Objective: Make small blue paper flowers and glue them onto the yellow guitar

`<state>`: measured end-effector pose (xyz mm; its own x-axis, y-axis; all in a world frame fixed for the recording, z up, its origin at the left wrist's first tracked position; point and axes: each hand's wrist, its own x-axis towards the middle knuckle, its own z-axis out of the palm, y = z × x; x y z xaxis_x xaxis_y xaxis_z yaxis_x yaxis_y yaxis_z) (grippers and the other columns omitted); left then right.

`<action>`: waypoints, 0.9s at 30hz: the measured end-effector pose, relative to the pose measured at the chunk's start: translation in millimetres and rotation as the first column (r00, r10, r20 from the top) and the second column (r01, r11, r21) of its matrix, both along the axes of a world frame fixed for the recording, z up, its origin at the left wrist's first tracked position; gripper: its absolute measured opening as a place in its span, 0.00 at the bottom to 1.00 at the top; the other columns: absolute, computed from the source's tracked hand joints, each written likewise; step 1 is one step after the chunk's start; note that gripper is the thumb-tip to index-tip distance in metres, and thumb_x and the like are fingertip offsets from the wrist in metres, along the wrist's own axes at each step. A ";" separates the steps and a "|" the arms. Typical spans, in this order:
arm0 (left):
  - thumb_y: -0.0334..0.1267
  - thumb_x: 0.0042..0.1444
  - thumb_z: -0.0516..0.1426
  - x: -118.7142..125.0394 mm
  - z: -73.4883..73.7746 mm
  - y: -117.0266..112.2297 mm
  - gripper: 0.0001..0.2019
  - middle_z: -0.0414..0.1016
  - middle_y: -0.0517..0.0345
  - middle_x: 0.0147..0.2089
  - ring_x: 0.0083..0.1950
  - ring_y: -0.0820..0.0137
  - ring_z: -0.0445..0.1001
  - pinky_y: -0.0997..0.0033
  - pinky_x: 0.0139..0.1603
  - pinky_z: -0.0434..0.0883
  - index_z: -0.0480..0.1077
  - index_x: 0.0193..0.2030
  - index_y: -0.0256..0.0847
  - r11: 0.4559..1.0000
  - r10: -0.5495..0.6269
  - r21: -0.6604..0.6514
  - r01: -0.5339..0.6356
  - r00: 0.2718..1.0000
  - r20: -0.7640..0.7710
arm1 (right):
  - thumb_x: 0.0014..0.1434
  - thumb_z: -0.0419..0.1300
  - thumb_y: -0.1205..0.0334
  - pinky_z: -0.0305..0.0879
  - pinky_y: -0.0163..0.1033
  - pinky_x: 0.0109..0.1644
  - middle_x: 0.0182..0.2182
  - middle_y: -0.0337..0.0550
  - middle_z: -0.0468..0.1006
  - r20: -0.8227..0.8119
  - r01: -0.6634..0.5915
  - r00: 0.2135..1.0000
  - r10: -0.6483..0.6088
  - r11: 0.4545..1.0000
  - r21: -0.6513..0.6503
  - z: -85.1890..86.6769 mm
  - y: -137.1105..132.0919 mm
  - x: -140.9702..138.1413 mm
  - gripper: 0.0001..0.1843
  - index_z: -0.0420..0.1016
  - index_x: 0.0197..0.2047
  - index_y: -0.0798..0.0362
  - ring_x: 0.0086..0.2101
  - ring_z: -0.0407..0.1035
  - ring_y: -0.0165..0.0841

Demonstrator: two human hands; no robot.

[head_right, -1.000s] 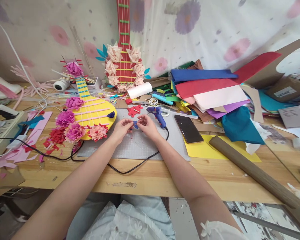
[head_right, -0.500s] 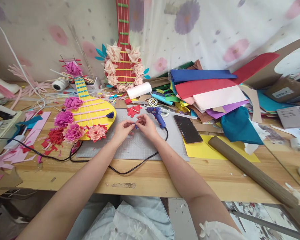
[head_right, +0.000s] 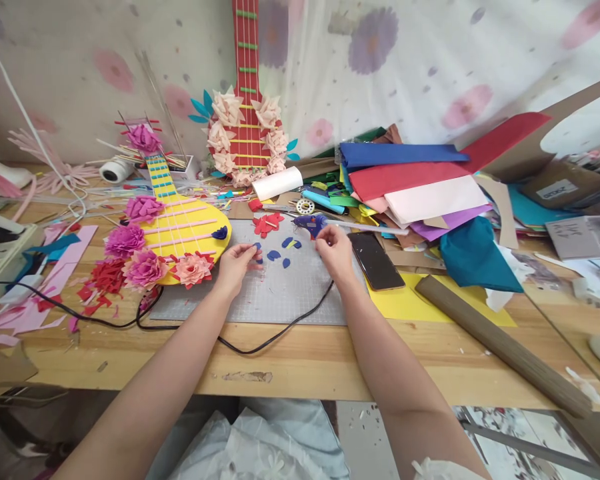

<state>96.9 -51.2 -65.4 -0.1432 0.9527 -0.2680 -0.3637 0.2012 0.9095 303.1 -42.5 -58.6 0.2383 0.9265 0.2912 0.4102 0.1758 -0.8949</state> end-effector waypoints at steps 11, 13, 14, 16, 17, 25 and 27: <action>0.28 0.47 0.59 -8.2 -1.7 0.1 0.04 0.72 0.60 0.24 0.24 0.77 0.71 0.79 0.20 0.70 0.66 0.29 0.34 0.999 0.040 -0.003 -0.040 0.999 -0.009 | 0.41 0.61 0.52 0.60 0.46 0.44 0.33 0.42 0.63 0.433 0.380 0.823 -0.367 0.923 0.060 -26.8 24.9 10.1 0.21 0.52 0.31 0.49 0.38 0.60 0.38; 0.29 0.47 0.60 -7.8 -2.6 0.1 0.04 0.72 0.61 0.24 0.24 0.77 0.71 0.79 0.20 0.69 0.66 0.28 0.34 0.999 0.039 0.002 -0.039 0.999 -0.014 | 0.41 0.61 0.55 0.61 0.48 0.45 0.35 0.44 0.63 0.450 0.363 0.831 -0.327 0.932 0.007 -32.8 28.0 13.3 0.21 0.52 0.33 0.49 0.40 0.61 0.40; 0.29 0.46 0.60 -7.7 -3.0 0.0 0.05 0.72 0.61 0.24 0.24 0.77 0.71 0.79 0.20 0.69 0.66 0.28 0.34 0.999 0.037 0.006 -0.037 0.999 -0.017 | 0.41 0.60 0.57 0.61 0.48 0.44 0.35 0.44 0.63 0.449 0.361 0.836 -0.316 0.932 -0.016 -34.6 28.9 14.6 0.20 0.52 0.34 0.49 0.40 0.61 0.41; 0.30 0.46 0.60 -7.9 -3.4 -0.6 0.05 0.72 0.61 0.24 0.24 0.76 0.71 0.78 0.20 0.69 0.67 0.28 0.35 0.999 0.035 0.015 -0.035 0.999 -0.021 | 0.41 0.58 0.61 0.62 0.48 0.43 0.35 0.44 0.62 0.435 0.370 0.841 -0.320 0.928 -0.032 -35.1 29.6 16.3 0.19 0.52 0.34 0.49 0.40 0.61 0.41; 0.31 0.46 0.60 -8.0 -3.5 -0.8 0.05 0.72 0.61 0.24 0.25 0.76 0.71 0.78 0.21 0.69 0.67 0.28 0.35 0.999 0.036 0.019 -0.036 0.999 -0.021 | 0.41 0.57 0.62 0.63 0.48 0.44 0.35 0.43 0.62 0.422 0.376 0.843 -0.332 0.926 -0.022 -33.9 29.2 16.4 0.18 0.52 0.34 0.49 0.40 0.61 0.40; 0.33 0.43 0.63 -13.1 -4.0 8.6 0.09 0.71 0.62 0.23 0.24 0.77 0.70 0.77 0.22 0.70 0.66 0.27 0.36 0.994 0.103 0.035 -0.103 0.995 0.005 | 0.43 0.60 0.57 0.63 0.46 0.47 0.40 0.47 0.65 0.095 0.304 0.932 -0.349 0.898 0.319 -17.1 18.7 -1.8 0.24 0.55 0.42 0.51 0.40 0.65 0.36; 0.33 0.42 0.63 -14.7 -4.5 10.7 0.09 0.71 0.62 0.23 0.24 0.76 0.69 0.77 0.23 0.70 0.66 0.27 0.36 0.993 0.114 0.031 -0.114 0.994 0.005 | 0.40 0.62 0.55 0.65 0.45 0.43 0.36 0.44 0.68 -0.029 0.245 0.969 -0.245 0.948 0.200 -19.1 20.5 -8.0 0.27 0.57 0.42 0.51 0.37 0.66 0.35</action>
